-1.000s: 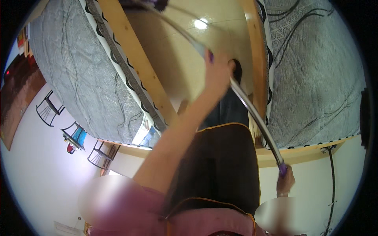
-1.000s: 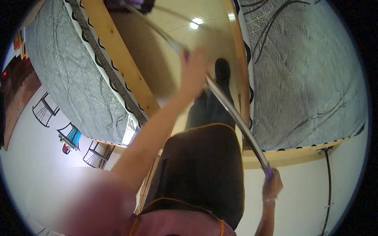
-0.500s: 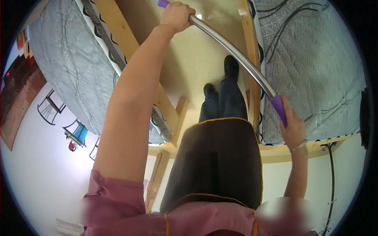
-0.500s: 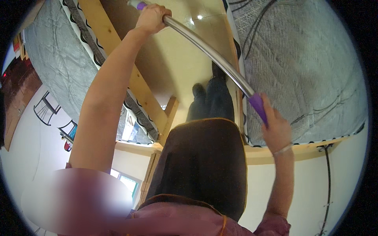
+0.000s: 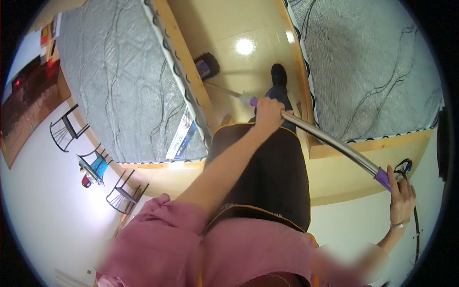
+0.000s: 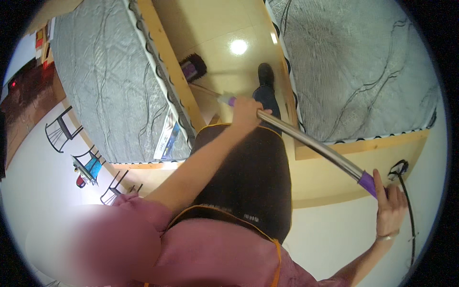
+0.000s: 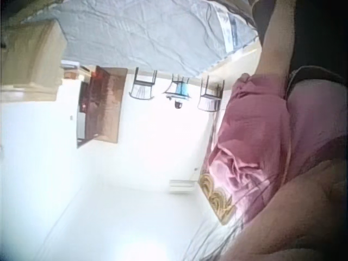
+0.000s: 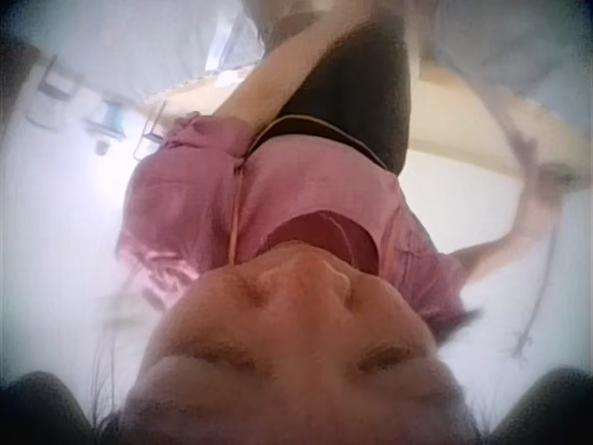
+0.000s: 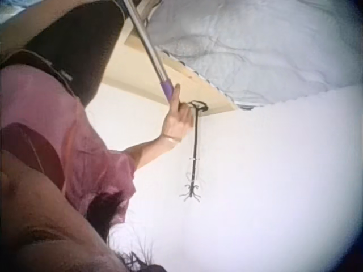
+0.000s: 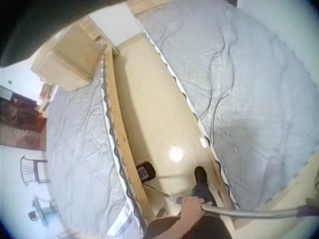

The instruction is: The person mops the bedroom floor with a mop, moves a bed frame by hand, and mops the floor areas around and between the beds.

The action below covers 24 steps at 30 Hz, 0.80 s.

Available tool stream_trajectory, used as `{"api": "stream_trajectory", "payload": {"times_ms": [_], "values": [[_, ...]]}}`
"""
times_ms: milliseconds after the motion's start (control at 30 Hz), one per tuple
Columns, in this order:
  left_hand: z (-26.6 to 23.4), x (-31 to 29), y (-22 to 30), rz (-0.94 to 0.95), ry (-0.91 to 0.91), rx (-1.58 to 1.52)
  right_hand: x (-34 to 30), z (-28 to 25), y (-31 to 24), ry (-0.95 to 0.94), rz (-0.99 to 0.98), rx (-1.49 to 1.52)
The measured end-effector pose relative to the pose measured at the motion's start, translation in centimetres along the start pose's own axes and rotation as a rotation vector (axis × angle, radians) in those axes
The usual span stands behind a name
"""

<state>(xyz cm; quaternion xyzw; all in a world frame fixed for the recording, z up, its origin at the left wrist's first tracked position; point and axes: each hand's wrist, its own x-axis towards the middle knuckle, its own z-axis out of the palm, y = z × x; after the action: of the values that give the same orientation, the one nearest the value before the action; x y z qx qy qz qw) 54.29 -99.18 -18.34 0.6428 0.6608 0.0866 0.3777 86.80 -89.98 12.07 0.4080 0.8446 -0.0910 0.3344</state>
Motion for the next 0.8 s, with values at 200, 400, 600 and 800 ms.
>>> {"api": "stream_trajectory", "payload": {"times_ms": [200,400,600,800], "values": [[0.1,-9.5,4.1,-0.050,0.290,-0.162,-10.1,-3.4,-3.4,0.362,0.045,-0.051],[-0.1,-13.4,6.5,-0.070,0.474,-0.297,-13.4,-8.0,-6.6,0.650,0.022,0.298],[-0.6,-15.3,7.2,-0.085,0.652,-0.402,-10.7,-8.3,-10.8,1.332,-0.138,1.336],[-1.5,-16.5,7.7,-0.189,0.872,-0.429,-12.3,-10.8,-14.0,1.105,-0.831,1.962]]}}
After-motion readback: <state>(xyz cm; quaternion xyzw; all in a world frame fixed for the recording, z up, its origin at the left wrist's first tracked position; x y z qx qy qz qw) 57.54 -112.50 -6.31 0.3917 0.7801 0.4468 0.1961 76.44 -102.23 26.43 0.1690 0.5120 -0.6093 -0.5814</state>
